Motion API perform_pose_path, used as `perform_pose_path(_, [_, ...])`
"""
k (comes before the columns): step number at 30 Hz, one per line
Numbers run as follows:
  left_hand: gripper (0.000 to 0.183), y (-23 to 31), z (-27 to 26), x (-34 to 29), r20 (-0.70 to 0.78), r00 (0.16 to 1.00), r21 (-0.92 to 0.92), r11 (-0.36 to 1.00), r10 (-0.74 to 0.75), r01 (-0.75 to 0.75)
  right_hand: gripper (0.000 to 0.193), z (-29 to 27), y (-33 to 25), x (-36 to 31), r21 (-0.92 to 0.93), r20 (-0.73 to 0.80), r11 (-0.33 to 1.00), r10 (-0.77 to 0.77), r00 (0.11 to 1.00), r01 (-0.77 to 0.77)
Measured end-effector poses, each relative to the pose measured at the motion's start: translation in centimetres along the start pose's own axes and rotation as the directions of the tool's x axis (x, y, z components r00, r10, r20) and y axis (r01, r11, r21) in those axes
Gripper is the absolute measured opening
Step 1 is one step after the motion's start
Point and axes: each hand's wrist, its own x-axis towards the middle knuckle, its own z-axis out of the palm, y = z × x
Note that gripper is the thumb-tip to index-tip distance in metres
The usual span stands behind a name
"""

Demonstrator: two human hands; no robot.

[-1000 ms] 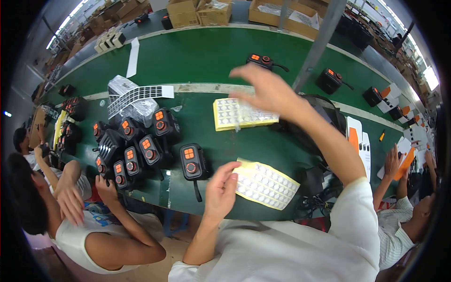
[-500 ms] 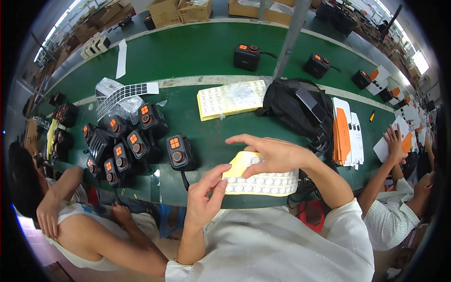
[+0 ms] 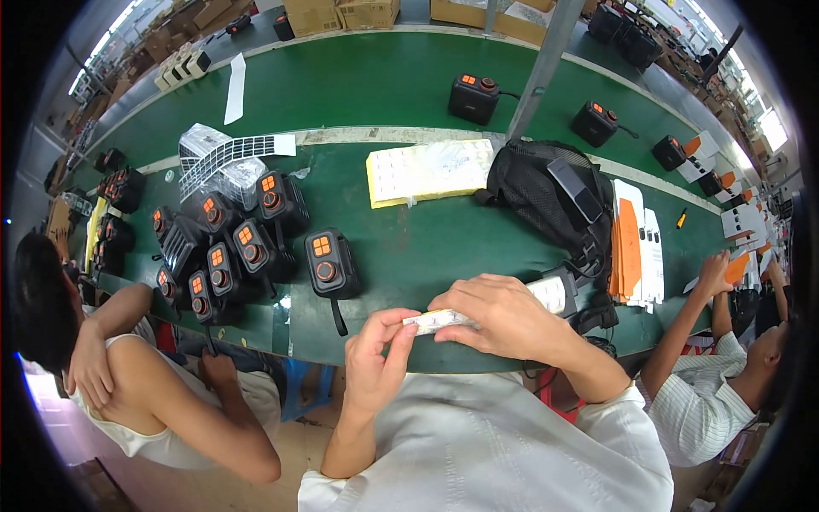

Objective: The person applies white stickers to the battery compartments of handheld electronic devices by hand, peeling them from a sticker sheet and pressing them onto each device.

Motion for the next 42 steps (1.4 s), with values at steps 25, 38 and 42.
perform_pose_path(25, [0.026,-0.4,-2.2,-0.6,-0.410,0.910,-0.610,0.759,-0.058,-0.227,0.078,4.4,-1.1,7.1,-0.138,-0.186,0.904,0.379,0.907,-0.406])
perform_pose_path(38, [0.009,-1.0,-5.1,-0.2,-0.287,0.951,-0.793,0.585,-0.113,-0.170,0.075,7.0,3.6,10.7,0.514,0.192,0.683,0.498,0.846,-0.519])
perform_pose_path(42, [0.007,0.3,-4.5,0.5,-0.180,0.969,-0.840,0.539,-0.171,-0.061,0.053,5.3,4.4,4.9,0.975,0.223,-0.113,0.441,0.869,-0.192])
